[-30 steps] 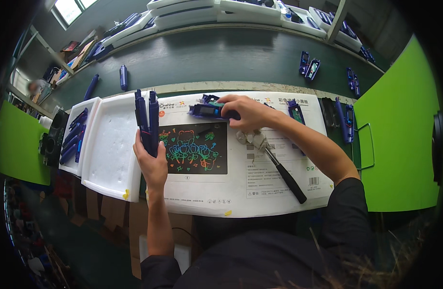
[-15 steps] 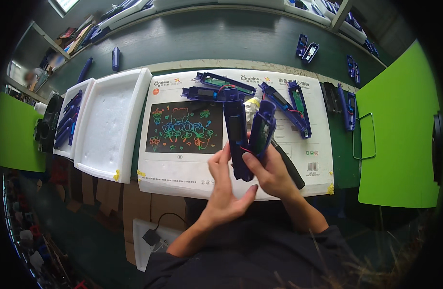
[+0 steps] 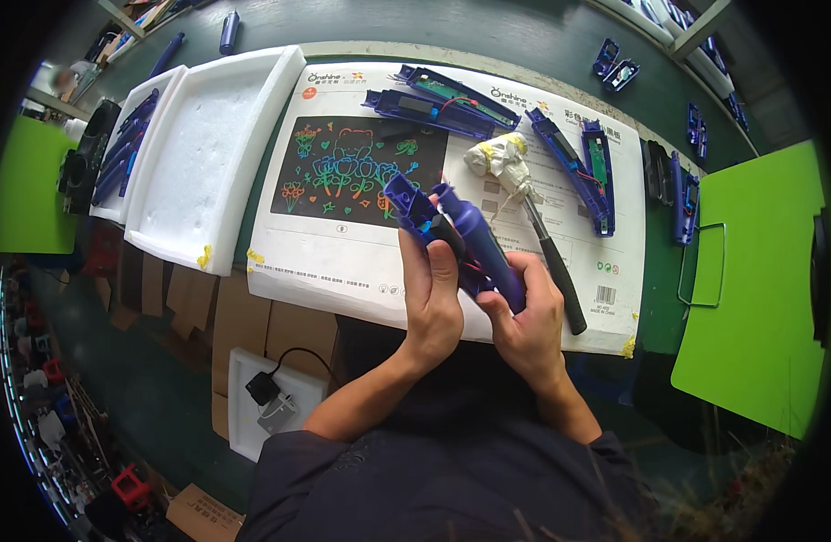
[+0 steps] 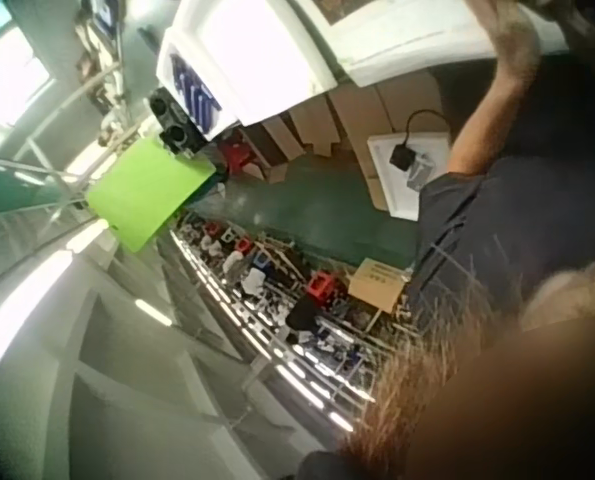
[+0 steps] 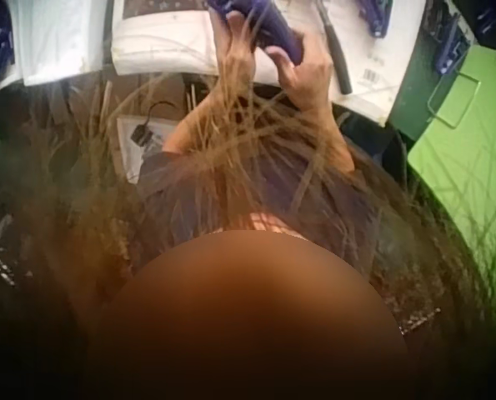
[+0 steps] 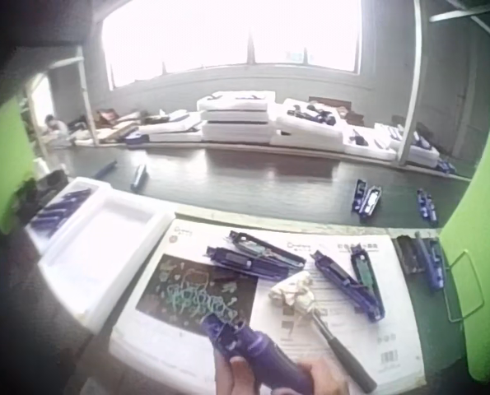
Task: Assembling and inspecting blue plastic electronic device housings at a factory workbench, using a rubber mallet to secure parts.
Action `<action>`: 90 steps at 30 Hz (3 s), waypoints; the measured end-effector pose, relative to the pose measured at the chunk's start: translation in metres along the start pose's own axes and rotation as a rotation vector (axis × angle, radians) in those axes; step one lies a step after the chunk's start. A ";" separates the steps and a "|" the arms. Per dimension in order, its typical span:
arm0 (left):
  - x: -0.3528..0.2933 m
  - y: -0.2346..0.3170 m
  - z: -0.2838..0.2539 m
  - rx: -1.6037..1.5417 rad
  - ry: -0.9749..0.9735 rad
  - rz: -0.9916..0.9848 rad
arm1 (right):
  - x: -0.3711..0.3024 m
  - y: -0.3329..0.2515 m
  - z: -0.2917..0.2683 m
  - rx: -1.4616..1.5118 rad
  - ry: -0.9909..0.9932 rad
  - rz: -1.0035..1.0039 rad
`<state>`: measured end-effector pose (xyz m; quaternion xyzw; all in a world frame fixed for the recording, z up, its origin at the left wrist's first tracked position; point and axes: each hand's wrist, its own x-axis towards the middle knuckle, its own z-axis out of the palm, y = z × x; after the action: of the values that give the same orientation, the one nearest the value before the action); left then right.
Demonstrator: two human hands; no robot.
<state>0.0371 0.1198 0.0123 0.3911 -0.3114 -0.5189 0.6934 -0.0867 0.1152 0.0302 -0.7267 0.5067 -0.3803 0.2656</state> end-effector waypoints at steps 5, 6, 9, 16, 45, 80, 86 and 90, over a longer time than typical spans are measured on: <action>-0.001 0.000 0.006 0.008 -0.065 0.111 | -0.010 -0.008 -0.003 0.219 -0.106 0.004; -0.001 0.002 0.009 0.039 -0.024 0.120 | -0.012 -0.010 -0.002 0.217 -0.082 -0.025; 0.002 0.005 0.006 0.043 -0.076 0.116 | -0.012 -0.010 -0.002 0.197 -0.090 -0.146; 0.001 0.022 0.007 -0.233 0.024 -0.158 | -0.013 0.005 0.008 0.204 -0.107 -0.114; -0.011 -0.001 -0.015 -0.625 -0.361 -0.074 | -0.007 -0.017 -0.001 0.307 -0.086 -0.007; -0.015 0.024 -0.023 0.060 -0.420 0.520 | 0.033 0.003 -0.011 0.084 0.238 -0.405; -0.008 0.019 -0.029 0.120 -0.286 0.474 | 0.040 0.015 0.009 0.093 0.220 -0.315; -0.005 0.015 -0.037 0.034 -0.288 0.413 | 0.054 0.016 0.012 -0.003 0.336 -0.567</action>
<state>0.0739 0.1348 0.0065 0.2530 -0.4887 -0.4114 0.7266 -0.0746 0.0587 0.0268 -0.7664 0.3214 -0.5529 0.0606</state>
